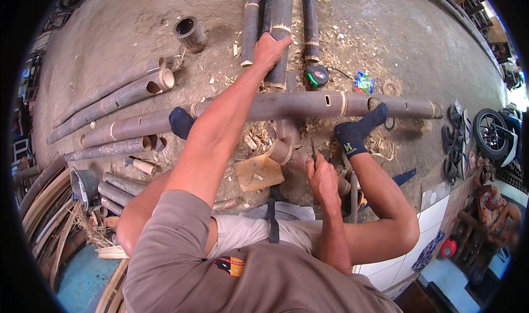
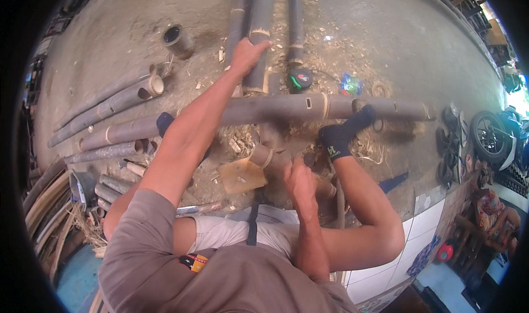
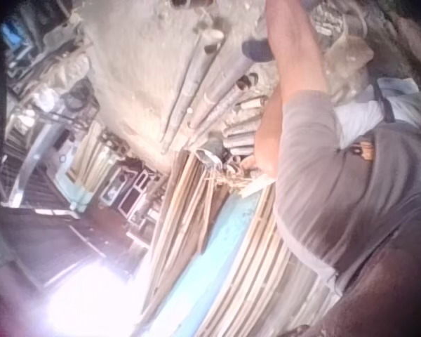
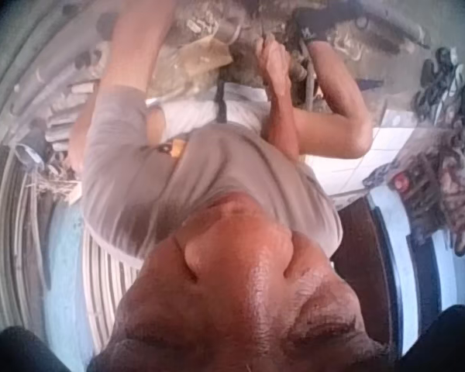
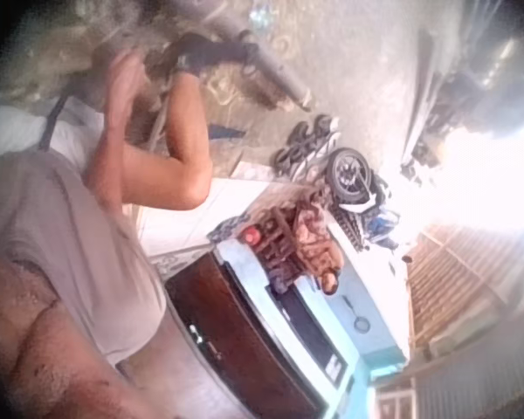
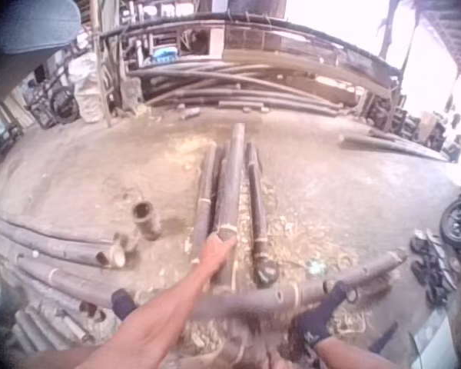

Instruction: The person sits on the floor and uses a wooden mallet to drive smaller bamboo plugs into pre-cut slots on larger bamboo poles. They repeatedly pick up plugs, align them with the slots, and hammer them in, occasionally measuring the poles with a tape measure.

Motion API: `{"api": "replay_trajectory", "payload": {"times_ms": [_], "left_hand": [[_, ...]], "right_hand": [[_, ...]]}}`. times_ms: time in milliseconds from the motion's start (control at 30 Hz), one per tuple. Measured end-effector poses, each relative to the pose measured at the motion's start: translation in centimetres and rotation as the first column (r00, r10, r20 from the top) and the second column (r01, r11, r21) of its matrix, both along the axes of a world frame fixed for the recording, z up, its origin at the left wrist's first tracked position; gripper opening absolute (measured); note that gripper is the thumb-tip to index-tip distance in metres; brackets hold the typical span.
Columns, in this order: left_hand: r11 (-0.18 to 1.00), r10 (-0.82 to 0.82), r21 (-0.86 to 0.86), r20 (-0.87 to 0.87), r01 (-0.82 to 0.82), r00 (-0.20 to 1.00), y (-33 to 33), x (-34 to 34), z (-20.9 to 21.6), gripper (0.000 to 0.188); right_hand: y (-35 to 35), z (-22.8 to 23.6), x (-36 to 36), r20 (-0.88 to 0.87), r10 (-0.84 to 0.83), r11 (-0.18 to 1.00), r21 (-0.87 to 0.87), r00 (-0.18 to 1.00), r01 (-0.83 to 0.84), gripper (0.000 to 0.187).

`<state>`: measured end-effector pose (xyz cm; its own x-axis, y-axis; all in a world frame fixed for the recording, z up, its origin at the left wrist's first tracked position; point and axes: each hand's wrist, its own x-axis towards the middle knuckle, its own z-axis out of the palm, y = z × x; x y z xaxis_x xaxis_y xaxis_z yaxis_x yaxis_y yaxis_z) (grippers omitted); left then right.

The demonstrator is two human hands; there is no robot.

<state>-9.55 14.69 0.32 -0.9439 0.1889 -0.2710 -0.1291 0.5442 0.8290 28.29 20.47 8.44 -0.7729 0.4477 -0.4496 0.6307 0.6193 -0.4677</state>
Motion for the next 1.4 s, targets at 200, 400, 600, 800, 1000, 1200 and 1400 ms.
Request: {"api": "replay_trajectory", "payload": {"times_ms": [200,400,600,800,1000,1200,1400], "left_hand": [[0.999,-0.027,0.031,-0.078,0.029,0.997,3.3,-0.7,-3.2,0.088],[0.969,-0.247,-0.166,-0.732,0.185,0.635,4.9,3.7,-1.1,0.077],[0.465,-0.884,0.375,0.148,0.802,0.444,0.7,17.9,5.5,0.067],[0.533,-0.821,0.116,0.307,0.838,0.48,-3.8,19.4,3.2,0.089],[0.79,-0.599,0.108,-0.07,0.603,0.798,-8.6,9.7,4.3,0.074],[0.83,0.248,0.554,-0.259,-0.066,0.933,-11.9,-0.2,10.2,0.067],[0.664,0.605,0.678,-0.239,-0.316,0.759,-22.2,-12.4,5.4,0.046]], "right_hand": [[-0.2,-1.5,0.0,-0.062,0.019,0.997,-0.075,0.998,-0.024,0.032],[0.4,-1.6,-1.2,-0.088,0.159,0.986,0.064,0.983,-0.154,0.05],[2.1,-0.9,-3.1,-0.141,0.343,0.923,0.233,0.929,-0.306,0.055],[0.2,0.0,-1.8,-0.412,0.288,0.939,0.298,0.864,-0.171,0.066],[2.3,-4.3,3.9,0.218,0.267,0.937,0.168,0.939,-0.305,0.089],[3.7,-8.2,5.1,0.285,0.269,0.939,0.134,0.92,-0.316,0.076],[0.5,3.2,-0.2,0.217,0.097,0.966,-0.254,0.971,-0.04,0.065]]}}
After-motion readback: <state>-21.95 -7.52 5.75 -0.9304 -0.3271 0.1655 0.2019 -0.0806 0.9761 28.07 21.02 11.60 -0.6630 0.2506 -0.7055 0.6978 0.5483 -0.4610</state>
